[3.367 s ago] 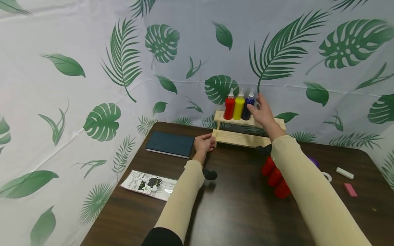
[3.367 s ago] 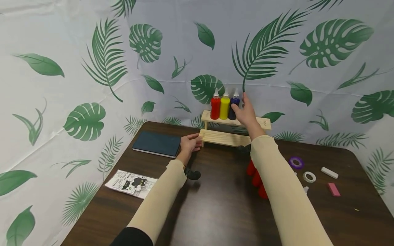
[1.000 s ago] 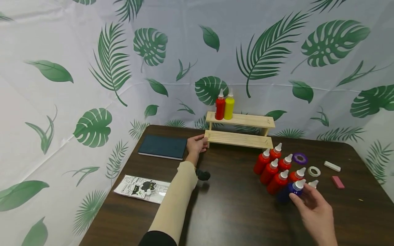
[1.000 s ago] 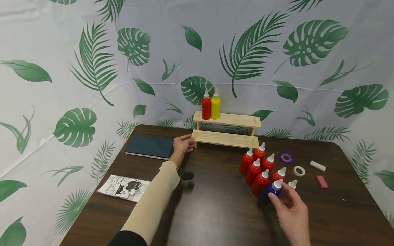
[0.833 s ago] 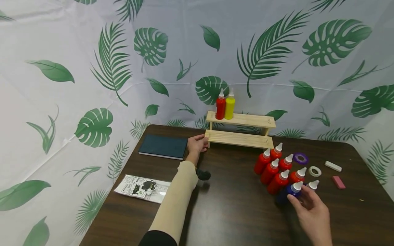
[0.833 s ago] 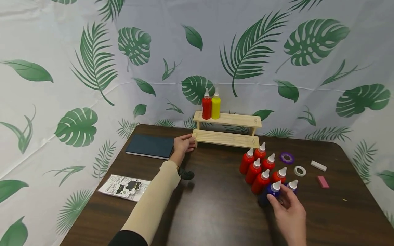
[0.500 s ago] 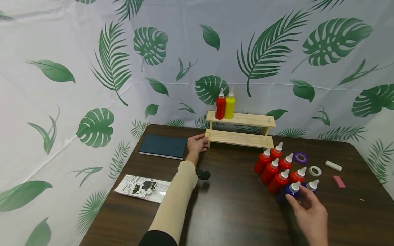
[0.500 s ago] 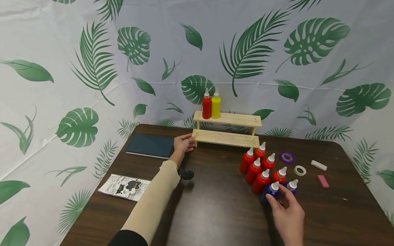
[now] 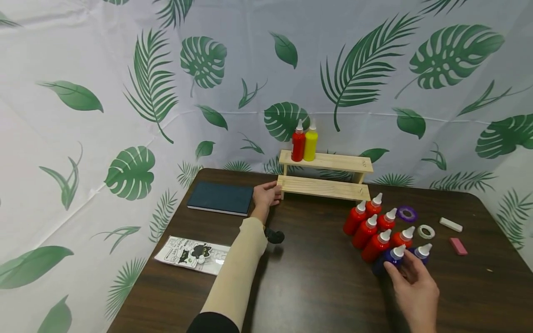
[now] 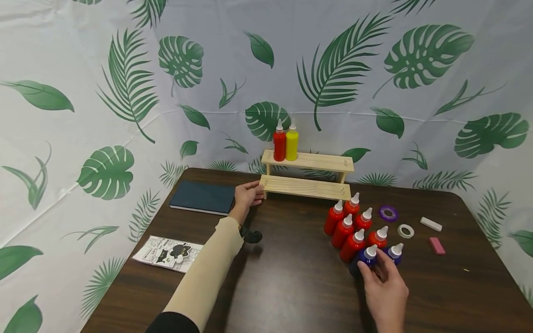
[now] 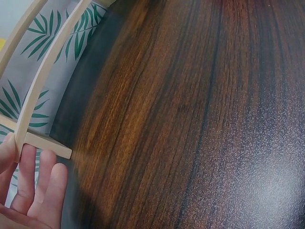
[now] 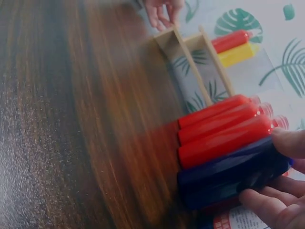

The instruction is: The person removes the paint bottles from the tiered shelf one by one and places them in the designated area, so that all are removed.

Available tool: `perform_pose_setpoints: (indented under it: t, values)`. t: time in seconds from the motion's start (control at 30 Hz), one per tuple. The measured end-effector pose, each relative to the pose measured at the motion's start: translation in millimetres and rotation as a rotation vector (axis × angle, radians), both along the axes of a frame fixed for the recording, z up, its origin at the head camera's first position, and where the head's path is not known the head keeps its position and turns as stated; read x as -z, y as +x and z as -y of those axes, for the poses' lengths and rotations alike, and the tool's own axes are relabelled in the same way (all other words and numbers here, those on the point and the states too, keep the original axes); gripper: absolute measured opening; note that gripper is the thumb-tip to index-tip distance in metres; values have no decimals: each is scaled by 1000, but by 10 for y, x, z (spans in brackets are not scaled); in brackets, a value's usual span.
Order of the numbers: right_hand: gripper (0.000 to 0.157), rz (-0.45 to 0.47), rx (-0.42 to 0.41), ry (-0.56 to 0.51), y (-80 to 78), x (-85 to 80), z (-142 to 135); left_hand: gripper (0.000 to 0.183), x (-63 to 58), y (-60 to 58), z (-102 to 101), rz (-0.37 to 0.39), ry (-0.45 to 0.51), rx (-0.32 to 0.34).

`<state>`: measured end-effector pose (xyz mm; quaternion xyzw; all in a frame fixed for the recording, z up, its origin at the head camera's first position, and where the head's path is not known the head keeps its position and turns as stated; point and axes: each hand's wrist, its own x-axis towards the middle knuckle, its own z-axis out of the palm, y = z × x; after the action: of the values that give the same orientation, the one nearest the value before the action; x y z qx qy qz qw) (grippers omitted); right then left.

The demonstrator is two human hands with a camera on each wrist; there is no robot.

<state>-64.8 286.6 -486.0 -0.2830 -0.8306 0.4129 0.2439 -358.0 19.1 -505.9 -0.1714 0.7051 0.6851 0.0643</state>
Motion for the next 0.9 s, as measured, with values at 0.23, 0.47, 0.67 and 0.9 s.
perform_pose_setpoints:
  t: [0.23,0.47,0.67,0.9]
  values:
    - [50,-23,32,-23,56,-184,28,22,13,2,-7,-6,7,-14]
    - [45,-193,26,-20,41,-566,68,23,14,12,-19,-11,-2,-17]
    - [48,-303,-130,52,-163,-861,262,23,16,12,-24,-15,3,-29]
    - [52,-225,-409,-46,-722,-874,660,22,17,14,-15,0,7,-17]
